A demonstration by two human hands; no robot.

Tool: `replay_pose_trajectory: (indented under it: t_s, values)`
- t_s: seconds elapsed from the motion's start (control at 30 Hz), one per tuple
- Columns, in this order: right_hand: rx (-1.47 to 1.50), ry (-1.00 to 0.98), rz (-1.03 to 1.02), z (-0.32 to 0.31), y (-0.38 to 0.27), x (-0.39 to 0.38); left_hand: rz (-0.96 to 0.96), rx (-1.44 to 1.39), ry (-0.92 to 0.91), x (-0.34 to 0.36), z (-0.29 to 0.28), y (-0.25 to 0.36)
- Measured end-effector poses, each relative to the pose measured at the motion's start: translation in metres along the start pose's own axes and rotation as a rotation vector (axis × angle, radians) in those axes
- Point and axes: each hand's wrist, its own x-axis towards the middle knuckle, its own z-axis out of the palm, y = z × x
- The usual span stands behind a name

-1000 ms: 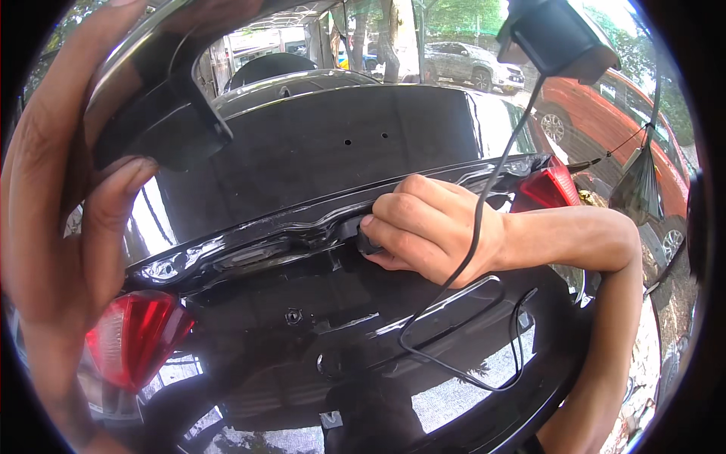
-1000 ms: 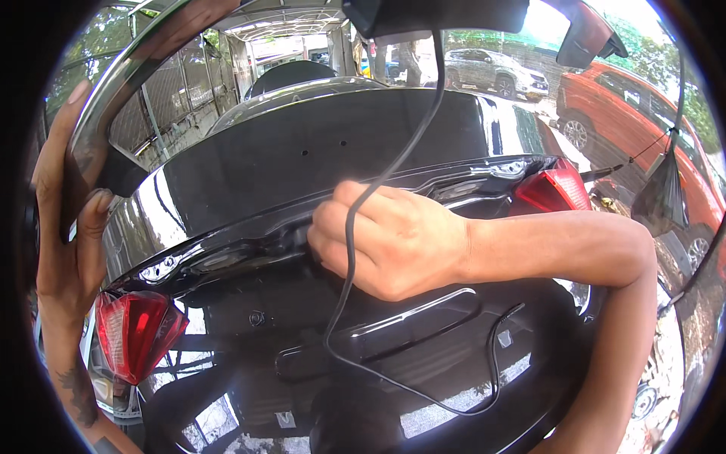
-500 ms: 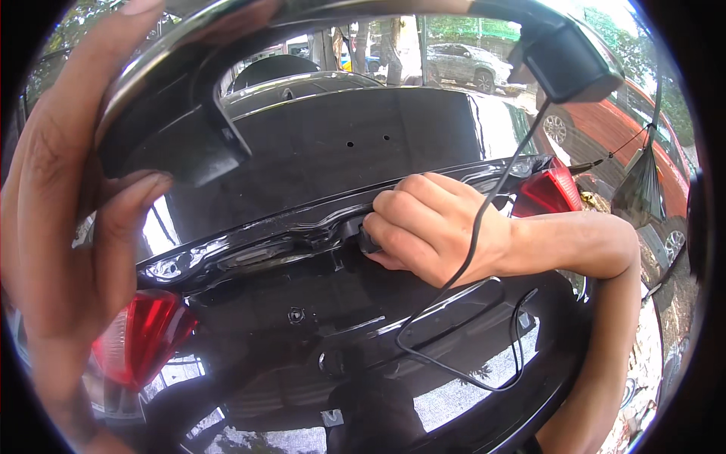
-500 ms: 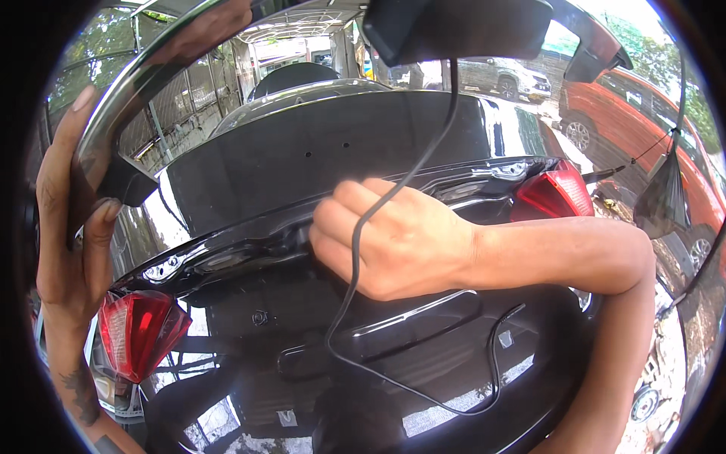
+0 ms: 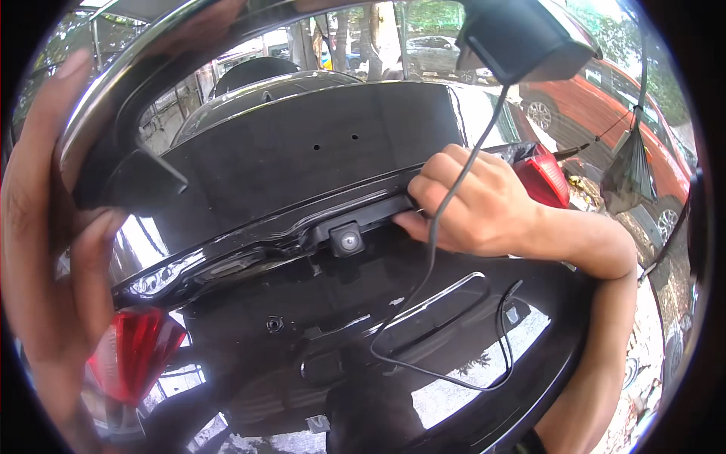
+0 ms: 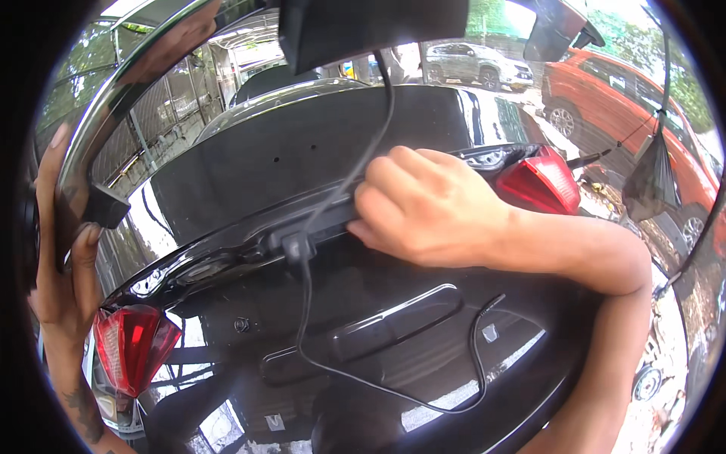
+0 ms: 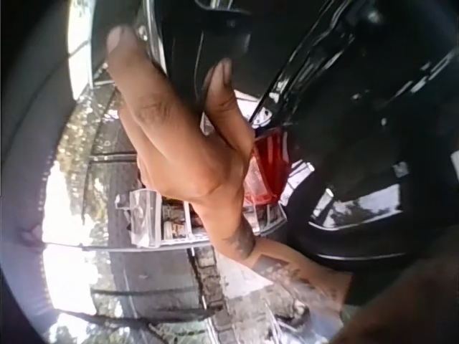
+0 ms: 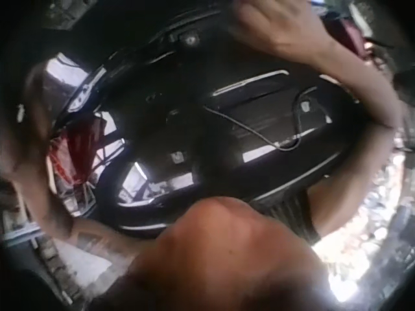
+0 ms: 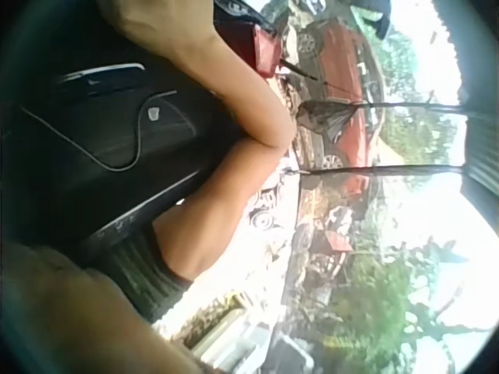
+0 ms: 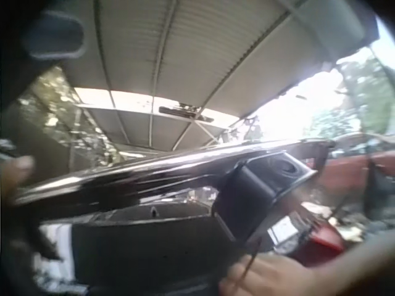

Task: Cleaning a rear trim piece and installing it onto the trunk of a car.

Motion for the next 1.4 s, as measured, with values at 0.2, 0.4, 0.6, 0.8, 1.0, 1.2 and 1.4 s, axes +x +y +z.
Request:
replay_pose_trajectory:
  t_s: [0.2,0.4,0.6,0.8,1.0,1.2,1.4]
  values:
    - [-0.246,-0.325,0.168,0.006,-0.024,0.001,-0.117,0.134,-0.079,-0.017,0.012,-0.018]
    - [-0.270,-0.289,-0.051,0.004,-0.011,0.004,-0.109,-0.022,0.032,-0.014,0.010,-0.013]
    - [-0.277,-0.244,-0.138,0.003,-0.010,0.006,-0.080,-0.164,0.115,-0.006,0.021,-0.016]
    - [-0.273,-0.236,-0.113,0.007,-0.013,0.002,-0.727,-1.079,0.217,-0.041,0.025,-0.042]
    - [-0.088,-0.232,0.041,0.000,-0.002,-0.005,-0.230,-0.278,-0.044,0.006,0.012,0.006]
    - [0.181,-0.503,0.253,-0.041,0.019,0.015,-0.006,0.222,0.005,-0.009,-0.002,0.005]
    - [0.118,-0.556,0.359,-0.054,0.027,0.005,0.038,0.215,0.019,-0.013,0.005,0.001]
